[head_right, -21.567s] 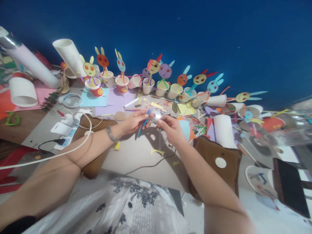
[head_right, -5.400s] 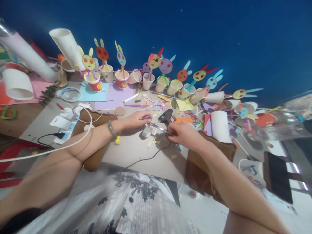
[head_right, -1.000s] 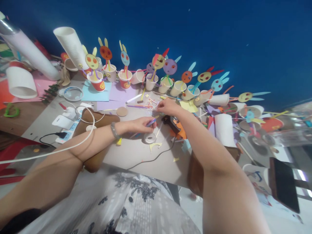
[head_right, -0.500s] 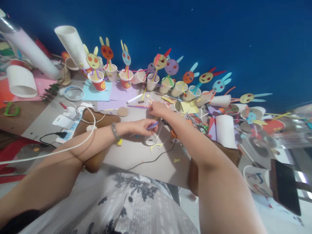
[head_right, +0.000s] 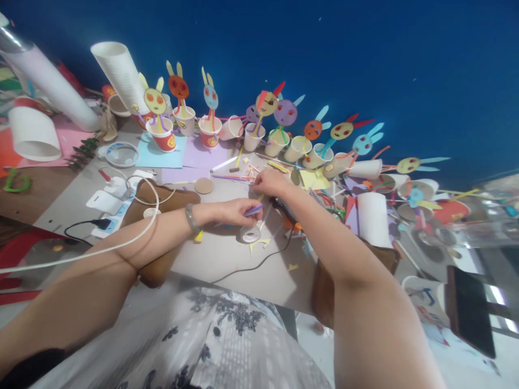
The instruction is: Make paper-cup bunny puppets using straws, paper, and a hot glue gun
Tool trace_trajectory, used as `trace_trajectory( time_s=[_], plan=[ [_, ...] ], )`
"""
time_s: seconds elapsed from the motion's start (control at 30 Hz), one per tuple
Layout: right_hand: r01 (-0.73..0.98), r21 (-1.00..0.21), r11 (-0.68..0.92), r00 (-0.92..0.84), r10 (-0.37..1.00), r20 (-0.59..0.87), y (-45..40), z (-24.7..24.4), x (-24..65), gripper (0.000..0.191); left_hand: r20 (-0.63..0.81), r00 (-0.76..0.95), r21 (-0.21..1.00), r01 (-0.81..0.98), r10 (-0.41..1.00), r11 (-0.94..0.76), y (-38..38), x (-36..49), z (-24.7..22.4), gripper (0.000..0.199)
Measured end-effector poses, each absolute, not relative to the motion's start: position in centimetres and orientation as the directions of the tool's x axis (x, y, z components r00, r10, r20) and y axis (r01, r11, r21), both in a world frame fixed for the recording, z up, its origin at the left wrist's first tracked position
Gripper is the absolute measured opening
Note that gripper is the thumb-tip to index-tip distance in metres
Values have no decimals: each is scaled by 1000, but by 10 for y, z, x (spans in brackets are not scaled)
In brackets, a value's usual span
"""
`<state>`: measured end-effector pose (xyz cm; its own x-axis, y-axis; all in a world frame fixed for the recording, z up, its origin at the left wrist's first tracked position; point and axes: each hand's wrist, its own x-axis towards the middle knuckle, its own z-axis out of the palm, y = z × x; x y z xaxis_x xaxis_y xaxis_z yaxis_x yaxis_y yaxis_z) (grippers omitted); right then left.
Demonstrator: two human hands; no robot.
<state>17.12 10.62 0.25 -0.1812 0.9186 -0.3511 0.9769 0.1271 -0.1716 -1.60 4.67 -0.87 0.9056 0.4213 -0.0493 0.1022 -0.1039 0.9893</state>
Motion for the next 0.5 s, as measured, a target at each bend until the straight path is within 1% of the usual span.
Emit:
trace_trajectory(
  time_s=[0.13,0.3,0.37,0.43,0.5],
  plan=[
    [982,-129,138,-172,934,-311,102,-6,164,15,-45,910,987,104,411,-122,48,-15,-10,18],
    [980,-155,124,-162,951,-263,99,-3,164,17,-50,903,988,107,427,-110,50,-15,-11,19],
    [964,-243,108,-157,969,-192,95,2,170,16,-42,900,991,92,434,-95,50,-15,-11,18],
    [920,-384,83,-117,991,-65,86,7,179,14,-34,892,995,74,452,-72,51,-16,-11,17],
    [851,-522,59,-36,998,54,72,12,187,11,-33,868,996,68,496,-52,52,-16,-11,14]
  ],
)
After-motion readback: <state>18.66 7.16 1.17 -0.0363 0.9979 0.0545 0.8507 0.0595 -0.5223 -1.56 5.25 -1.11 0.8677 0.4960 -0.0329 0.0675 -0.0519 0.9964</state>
